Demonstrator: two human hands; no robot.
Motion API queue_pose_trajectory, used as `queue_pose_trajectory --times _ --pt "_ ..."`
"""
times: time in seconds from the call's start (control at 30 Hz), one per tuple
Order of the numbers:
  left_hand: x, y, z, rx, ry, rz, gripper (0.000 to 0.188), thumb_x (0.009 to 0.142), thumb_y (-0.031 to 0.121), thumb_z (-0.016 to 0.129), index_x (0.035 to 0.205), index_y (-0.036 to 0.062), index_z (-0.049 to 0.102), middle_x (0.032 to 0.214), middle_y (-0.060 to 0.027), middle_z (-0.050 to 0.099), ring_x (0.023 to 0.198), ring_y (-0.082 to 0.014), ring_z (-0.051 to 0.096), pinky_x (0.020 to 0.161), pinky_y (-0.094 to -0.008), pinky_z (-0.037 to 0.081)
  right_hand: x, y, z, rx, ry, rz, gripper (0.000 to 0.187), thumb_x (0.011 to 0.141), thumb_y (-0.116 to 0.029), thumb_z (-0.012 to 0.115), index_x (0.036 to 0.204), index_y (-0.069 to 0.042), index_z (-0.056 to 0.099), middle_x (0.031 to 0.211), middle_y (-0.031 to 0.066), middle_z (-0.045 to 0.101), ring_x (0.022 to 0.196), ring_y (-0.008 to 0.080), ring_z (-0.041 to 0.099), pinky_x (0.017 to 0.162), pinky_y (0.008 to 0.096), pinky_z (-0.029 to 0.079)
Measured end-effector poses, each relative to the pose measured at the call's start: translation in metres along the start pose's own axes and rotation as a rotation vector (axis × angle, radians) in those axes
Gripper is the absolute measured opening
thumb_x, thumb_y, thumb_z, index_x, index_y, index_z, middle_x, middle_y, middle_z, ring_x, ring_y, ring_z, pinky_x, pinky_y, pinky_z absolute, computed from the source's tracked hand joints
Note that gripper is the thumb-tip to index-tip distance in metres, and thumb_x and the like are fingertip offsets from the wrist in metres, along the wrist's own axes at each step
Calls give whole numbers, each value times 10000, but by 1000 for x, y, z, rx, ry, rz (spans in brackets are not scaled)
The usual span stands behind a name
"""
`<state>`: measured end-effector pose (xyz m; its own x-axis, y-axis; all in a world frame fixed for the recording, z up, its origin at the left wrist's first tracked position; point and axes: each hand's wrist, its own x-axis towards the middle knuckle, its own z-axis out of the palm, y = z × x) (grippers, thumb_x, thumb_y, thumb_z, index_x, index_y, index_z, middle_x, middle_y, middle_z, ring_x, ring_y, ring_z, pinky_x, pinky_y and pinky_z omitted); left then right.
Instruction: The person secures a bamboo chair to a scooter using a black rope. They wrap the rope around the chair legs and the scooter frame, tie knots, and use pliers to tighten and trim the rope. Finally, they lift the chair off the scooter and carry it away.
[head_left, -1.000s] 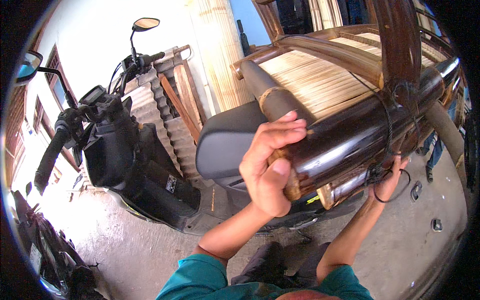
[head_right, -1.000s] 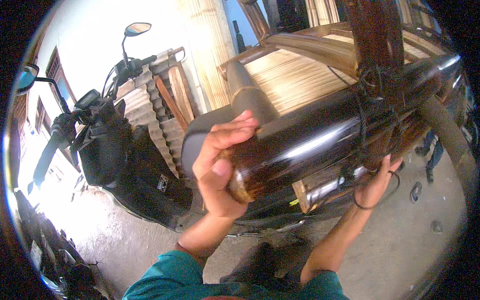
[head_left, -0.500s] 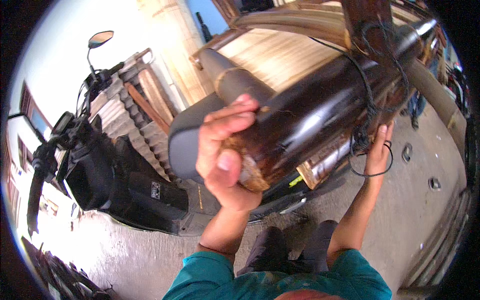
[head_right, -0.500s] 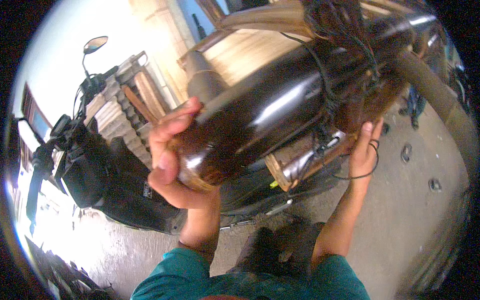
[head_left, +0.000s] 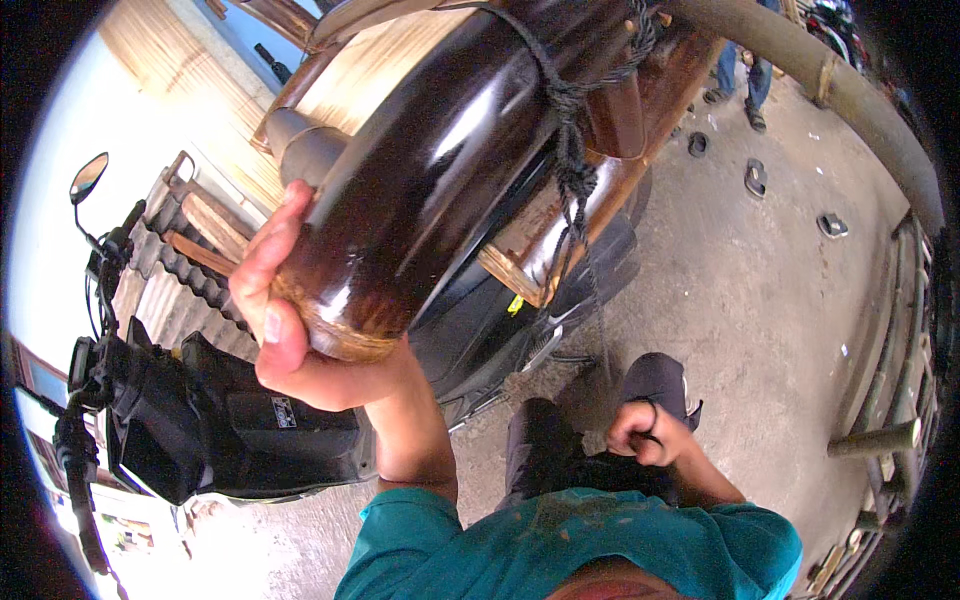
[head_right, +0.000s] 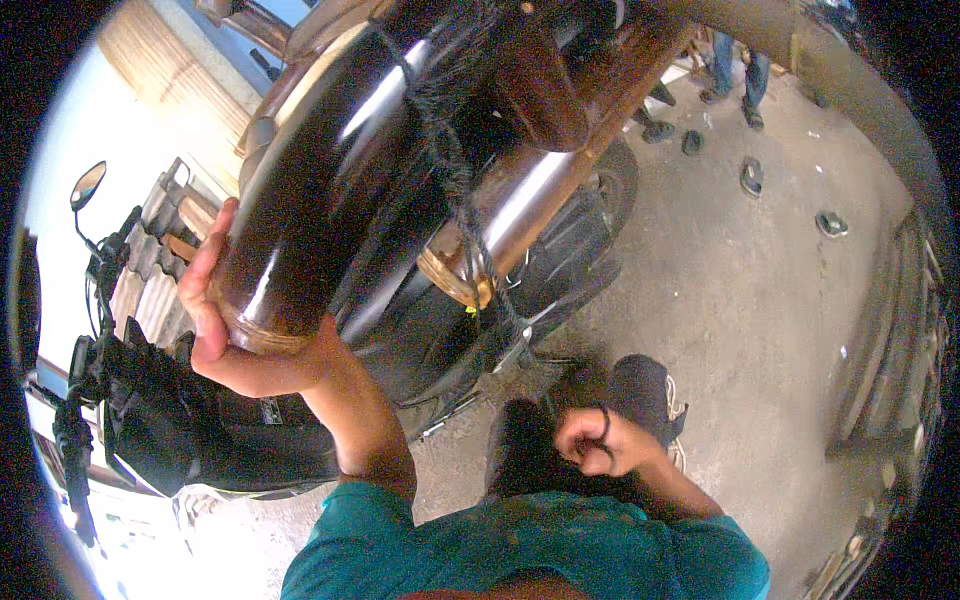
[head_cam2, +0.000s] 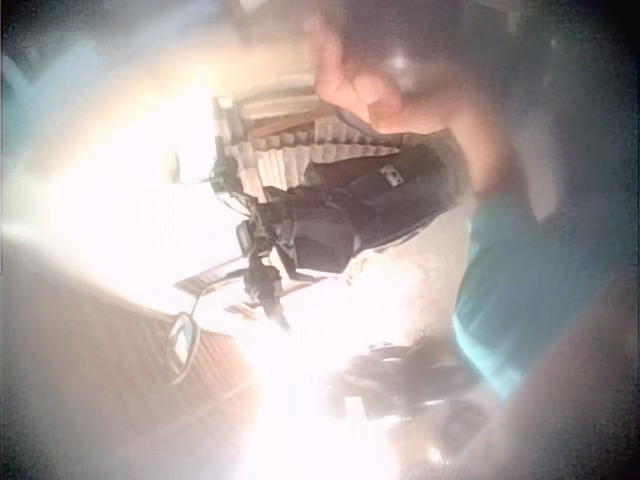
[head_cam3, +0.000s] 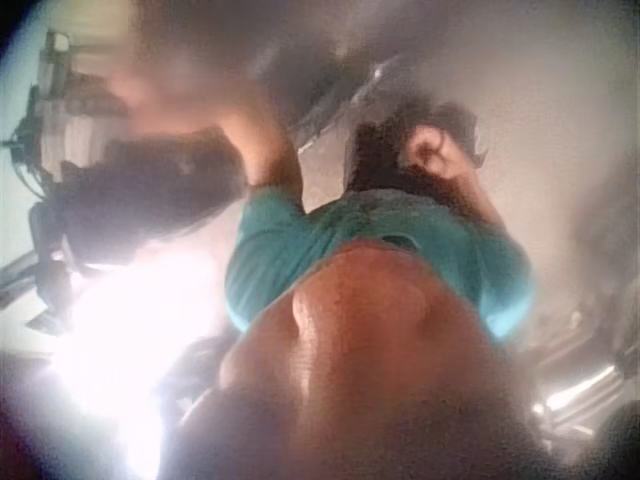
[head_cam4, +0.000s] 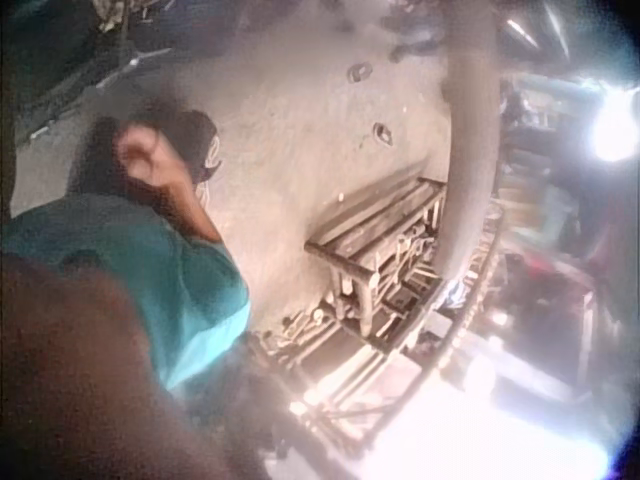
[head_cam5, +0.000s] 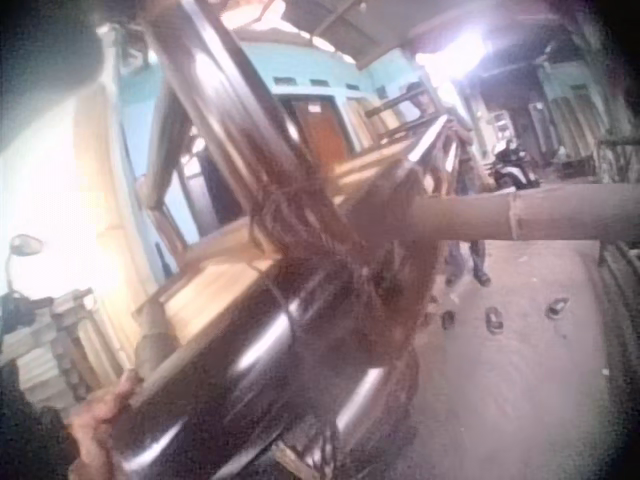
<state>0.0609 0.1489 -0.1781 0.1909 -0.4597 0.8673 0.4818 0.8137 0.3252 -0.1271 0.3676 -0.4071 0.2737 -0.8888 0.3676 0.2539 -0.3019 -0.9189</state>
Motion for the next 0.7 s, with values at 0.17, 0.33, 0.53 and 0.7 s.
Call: queue_pose_trajectory --times 0.17,0.33,0.53,0.7 --pt "1 0 8 -106 -6 35 510 798 348 377 1035 -72 541 1086 -290 589 1120 -414 548 1058 -541 329 10 38 30 -225 377 -72 293 826 -67 711 985 -79 464 843 56 527 794 153 517 708 313 439" --pt "2 2 12 -54 25 35 504 805 345 352 1022 -65 547 1055 -257 595 1117 -414 549 1053 -545 341 20 18 6 -142 832 -80 249 896 -84 613 1026 -85 400 868 32 473 791 126 455 712 292 403" --pt "5 10 15 38 50 27 517 828 360 338 1041 -61 550 1085 -263 596 1141 -414 536 1050 -545 349 -19 -42 -32 392 613 -390 315 890 -371 618 921 -60 656 1084 177 548 803 246 548 731 389 460" --pt "6 4 19 -42 0 38 532 830 367 345 1061 -67 548 1082 -269 599 1131 -413 544 1047 -542 357 24 -141 -4 459 335 -1091 264 897 -309 598 772 -76 594 1260 168 556 1067 345 611 1101 516 285"
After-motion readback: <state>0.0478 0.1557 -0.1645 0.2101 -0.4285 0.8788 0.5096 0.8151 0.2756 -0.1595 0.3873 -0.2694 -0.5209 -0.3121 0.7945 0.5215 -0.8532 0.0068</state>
